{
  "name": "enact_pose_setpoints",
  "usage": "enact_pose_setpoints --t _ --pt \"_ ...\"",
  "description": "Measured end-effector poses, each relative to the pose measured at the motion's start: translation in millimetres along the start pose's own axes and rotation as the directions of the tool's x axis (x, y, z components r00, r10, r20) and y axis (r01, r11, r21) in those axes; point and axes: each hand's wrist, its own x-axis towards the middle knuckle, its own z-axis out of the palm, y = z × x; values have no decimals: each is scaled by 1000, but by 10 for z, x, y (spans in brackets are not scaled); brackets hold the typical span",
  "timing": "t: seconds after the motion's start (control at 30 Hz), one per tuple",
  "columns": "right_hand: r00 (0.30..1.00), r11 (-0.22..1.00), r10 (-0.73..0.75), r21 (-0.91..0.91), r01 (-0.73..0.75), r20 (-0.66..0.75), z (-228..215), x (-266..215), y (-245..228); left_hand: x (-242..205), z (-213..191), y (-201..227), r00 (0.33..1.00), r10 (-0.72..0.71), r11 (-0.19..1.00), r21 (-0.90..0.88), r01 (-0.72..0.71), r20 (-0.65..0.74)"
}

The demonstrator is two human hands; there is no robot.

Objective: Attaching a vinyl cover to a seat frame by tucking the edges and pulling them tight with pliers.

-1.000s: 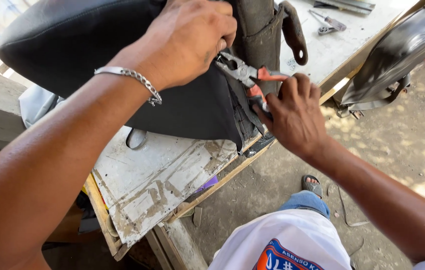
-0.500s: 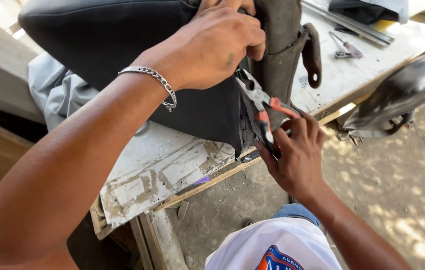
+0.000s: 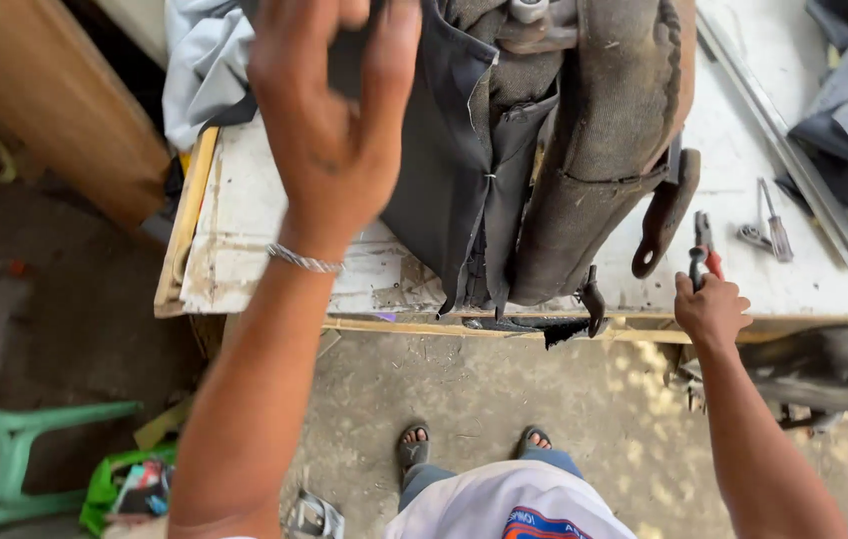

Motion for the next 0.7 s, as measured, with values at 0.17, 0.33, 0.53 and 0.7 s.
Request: enact_pose_setpoints --t 0.17,0.33,0.53,0.7 --pt "969 975 -218 -19 222 115 148 266 212 -1095 191 261 962 -274 961 32 274 -9" --pt "744 650 -540 366 666 -395 -159 -762 55 -2468 411 195 698 -586 805 394 443 412" --pt "688 588 -725 492 642 -31 430 -1938 -964 -3039 803 44 124 -739 627 609 487 662" --pt "712 662 -691 504 555 123 688 -1997 -1104 -3024 893 136 107 -673 681 557 475 732"
